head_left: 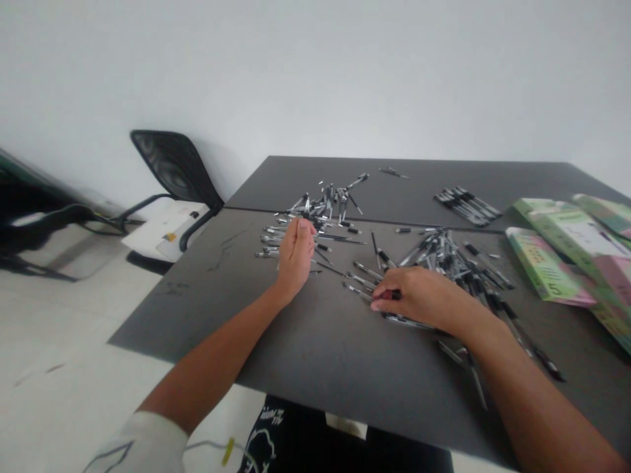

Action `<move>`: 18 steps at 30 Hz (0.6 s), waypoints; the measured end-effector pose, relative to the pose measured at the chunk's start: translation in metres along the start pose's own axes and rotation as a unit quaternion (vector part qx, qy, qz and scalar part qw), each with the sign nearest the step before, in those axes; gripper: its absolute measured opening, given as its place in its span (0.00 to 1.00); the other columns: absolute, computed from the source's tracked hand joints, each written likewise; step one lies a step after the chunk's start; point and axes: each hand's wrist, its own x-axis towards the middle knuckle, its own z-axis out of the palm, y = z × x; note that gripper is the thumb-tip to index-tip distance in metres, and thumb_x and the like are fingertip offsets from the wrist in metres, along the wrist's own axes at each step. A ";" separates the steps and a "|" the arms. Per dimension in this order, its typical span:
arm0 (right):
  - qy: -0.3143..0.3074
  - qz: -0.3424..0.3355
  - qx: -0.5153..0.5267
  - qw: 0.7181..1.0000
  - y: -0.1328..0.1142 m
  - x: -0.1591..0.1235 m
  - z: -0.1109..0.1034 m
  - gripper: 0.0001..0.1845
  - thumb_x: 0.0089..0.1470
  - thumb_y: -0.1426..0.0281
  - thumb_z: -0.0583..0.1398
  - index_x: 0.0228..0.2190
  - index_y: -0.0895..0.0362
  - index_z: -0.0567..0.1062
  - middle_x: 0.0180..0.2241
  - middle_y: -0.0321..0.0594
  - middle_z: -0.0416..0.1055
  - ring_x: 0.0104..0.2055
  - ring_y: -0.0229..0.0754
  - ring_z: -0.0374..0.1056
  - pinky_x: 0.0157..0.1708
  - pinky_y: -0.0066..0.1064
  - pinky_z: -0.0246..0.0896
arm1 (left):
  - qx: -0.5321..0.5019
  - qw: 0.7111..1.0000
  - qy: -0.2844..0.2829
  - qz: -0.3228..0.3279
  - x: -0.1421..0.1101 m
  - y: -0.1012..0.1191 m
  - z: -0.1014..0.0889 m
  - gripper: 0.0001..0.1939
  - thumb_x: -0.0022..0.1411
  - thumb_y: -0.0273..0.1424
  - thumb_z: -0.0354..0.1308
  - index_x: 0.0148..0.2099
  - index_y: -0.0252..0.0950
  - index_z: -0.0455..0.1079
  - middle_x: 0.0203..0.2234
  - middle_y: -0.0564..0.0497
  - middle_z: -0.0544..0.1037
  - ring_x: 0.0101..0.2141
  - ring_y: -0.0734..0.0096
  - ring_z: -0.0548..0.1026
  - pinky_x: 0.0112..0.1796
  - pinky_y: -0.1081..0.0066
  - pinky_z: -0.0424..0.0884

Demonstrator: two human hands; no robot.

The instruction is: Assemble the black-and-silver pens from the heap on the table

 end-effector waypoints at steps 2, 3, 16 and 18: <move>-0.003 0.004 0.004 1.000 -0.001 -0.001 -0.001 0.12 0.64 0.57 0.65 0.41 0.49 0.87 0.38 0.39 0.84 0.38 0.47 0.78 0.40 0.36 0.66 | 0.007 1.000 -0.004 0.006 -0.001 0.000 0.001 0.23 0.76 0.54 0.52 0.39 0.40 0.67 0.19 0.62 0.55 0.18 0.77 0.51 0.19 0.75 0.51; -0.006 0.005 0.006 1.000 -0.001 -0.001 -0.001 0.12 0.64 0.57 0.66 0.41 0.48 0.87 0.38 0.38 0.84 0.38 0.47 0.78 0.39 0.35 0.66 | 0.009 1.000 -0.005 0.008 -0.002 0.000 0.001 0.23 0.76 0.54 0.52 0.41 0.40 0.68 0.19 0.62 0.55 0.18 0.77 0.51 0.19 0.75 0.51; -0.013 0.003 0.015 1.000 0.001 -0.003 -0.005 0.11 0.62 0.58 0.67 0.40 0.48 0.87 0.36 0.38 0.84 0.35 0.46 0.78 0.35 0.34 0.65 | 0.050 0.998 -0.029 0.001 -0.007 -0.005 0.000 0.22 0.77 0.53 0.50 0.42 0.40 0.70 0.20 0.61 0.56 0.18 0.75 0.54 0.20 0.74 0.51; -0.009 0.002 0.021 1.000 0.004 -0.004 -0.007 0.11 0.61 0.57 0.68 0.39 0.48 0.88 0.35 0.38 0.84 0.35 0.46 0.78 0.35 0.34 0.65 | 0.057 0.998 -0.028 0.001 -0.007 -0.006 0.000 0.23 0.78 0.53 0.50 0.42 0.40 0.70 0.19 0.60 0.56 0.18 0.75 0.54 0.20 0.74 0.51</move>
